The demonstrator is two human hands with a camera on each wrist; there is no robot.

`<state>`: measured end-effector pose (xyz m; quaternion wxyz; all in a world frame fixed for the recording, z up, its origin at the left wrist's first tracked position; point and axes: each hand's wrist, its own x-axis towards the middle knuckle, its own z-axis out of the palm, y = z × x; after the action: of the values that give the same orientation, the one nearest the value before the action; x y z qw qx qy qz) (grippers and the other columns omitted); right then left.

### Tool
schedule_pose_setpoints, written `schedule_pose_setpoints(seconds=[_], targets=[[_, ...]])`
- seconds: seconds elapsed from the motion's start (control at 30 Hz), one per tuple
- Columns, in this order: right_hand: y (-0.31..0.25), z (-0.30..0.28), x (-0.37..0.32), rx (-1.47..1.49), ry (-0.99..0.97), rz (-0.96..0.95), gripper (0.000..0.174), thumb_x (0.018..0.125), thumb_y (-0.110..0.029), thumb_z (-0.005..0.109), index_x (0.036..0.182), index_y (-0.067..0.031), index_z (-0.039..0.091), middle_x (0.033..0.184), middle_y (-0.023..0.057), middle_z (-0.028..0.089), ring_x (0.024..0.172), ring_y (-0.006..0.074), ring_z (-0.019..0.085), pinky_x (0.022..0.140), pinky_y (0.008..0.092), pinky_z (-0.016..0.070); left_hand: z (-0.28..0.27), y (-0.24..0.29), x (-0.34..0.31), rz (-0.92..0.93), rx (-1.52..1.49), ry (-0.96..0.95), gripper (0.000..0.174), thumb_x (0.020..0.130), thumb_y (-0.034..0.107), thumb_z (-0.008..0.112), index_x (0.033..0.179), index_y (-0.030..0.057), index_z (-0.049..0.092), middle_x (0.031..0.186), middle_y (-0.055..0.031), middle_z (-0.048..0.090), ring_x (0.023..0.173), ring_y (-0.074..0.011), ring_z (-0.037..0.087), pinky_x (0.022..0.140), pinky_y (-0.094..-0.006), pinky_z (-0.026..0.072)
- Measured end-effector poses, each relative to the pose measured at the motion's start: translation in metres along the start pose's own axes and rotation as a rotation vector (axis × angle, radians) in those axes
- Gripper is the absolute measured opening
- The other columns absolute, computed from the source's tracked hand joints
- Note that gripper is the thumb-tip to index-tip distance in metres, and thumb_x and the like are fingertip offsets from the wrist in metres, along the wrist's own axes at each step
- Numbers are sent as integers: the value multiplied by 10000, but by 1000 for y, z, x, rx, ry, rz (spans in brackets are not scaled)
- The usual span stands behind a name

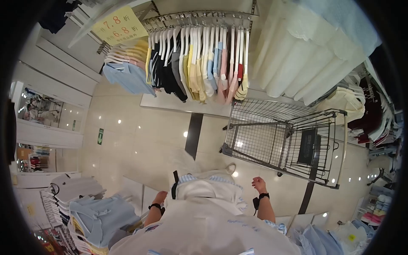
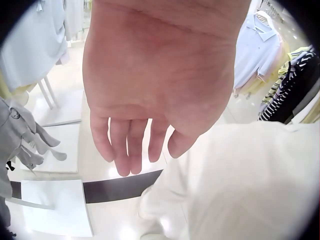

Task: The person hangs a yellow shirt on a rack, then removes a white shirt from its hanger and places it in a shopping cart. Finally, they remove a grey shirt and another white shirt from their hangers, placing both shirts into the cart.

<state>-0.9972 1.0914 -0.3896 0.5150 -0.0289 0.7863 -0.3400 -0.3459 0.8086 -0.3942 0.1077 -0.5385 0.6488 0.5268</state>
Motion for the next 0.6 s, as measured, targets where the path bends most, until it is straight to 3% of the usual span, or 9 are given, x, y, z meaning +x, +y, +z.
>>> schedule_pose_setpoints(seconds=[0.03, 0.13, 0.2, 0.27, 0.33, 0.4, 0.47, 0.53, 0.6], targets=[[8, 2, -2, -40, 12, 37, 199, 1014, -230, 605, 1110, -88, 705, 906, 76, 749, 769, 191, 718, 655, 337, 570, -14, 46, -2, -558, -399, 59, 282, 995, 279, 623, 1184, 80, 687, 969, -52, 753, 805, -160, 705, 707, -336, 544], [-15, 23, -24, -189, 42, 117, 200, 1017, -213, 601, 1111, -77, 712, 888, 76, 748, 751, 186, 722, 648, 336, 578, -46, 51, 28, -531, -389, 62, 291, 994, 288, 619, 1185, 80, 689, 958, -55, 754, 798, -178, 695, 703, -339, 543], [-25, 40, -19, -187, 99, 67, 189, 1009, -195, 612, 1089, -61, 718, 862, 84, 749, 735, 179, 723, 645, 327, 578, -70, 47, 58, -484, -373, 26, 296, 994, 292, 619, 1189, 81, 689, 961, -56, 756, 809, -179, 696, 709, -339, 544], [-37, 73, -16, -242, 281, -205, 191, 1000, -179, 616, 1062, -33, 721, 846, 101, 751, 719, 179, 721, 649, 331, 579, -101, 38, 81, -427, -319, -33, 305, 993, 299, 620, 1195, 82, 689, 969, -56, 759, 830, -183, 698, 723, -339, 547], [-77, 108, -24, -250, 385, -292, 190, 987, -148, 603, 1022, -1, 719, 816, 113, 744, 695, 167, 715, 650, 334, 582, -132, 21, 104, -352, -385, -55, 318, 993, 306, 624, 1203, 75, 688, 984, -63, 764, 849, -187, 703, 707, -352, 552], [-149, 149, -47, -217, 432, -329, 186, 983, -134, 597, 1011, 9, 713, 831, 141, 741, 754, 239, 736, 711, 370, 588, -165, 13, 126, -360, -391, -57, 319, 992, 302, 628, 1205, 71, 688, 997, -70, 765, 848, -183, 715, 710, -353, 555], [-181, 171, -34, -578, 627, -664, 175, 981, -143, 618, 985, -2, 722, 850, 171, 734, 830, 345, 728, 775, 419, 576, -192, -6, 154, -393, -465, 9, 311, 995, 291, 633, 1211, 72, 680, 993, -76, 765, 832, -178, 729, 710, -345, 550], [-214, 188, -34, -543, 634, -661, 171, 962, -165, 660, 1031, -17, 710, 949, 192, 712, 923, 420, 686, 835, 457, 555, -225, -15, 160, -354, -442, 30, 298, 1000, 279, 632, 1213, 73, 671, 979, -77, 764, 806, -176, 733, 697, -339, 543], [-247, 204, -48, -572, 688, -678, 248, 935, -165, 686, 1145, -36, 668, 1071, 203, 666, 998, 418, 662, 862, 470, 544, -255, -8, 168, -354, -492, 63, 286, 1005, 317, 635, 1203, 113, 661, 1028, -69, 756, 896, -187, 727, 770, -362, 532]])
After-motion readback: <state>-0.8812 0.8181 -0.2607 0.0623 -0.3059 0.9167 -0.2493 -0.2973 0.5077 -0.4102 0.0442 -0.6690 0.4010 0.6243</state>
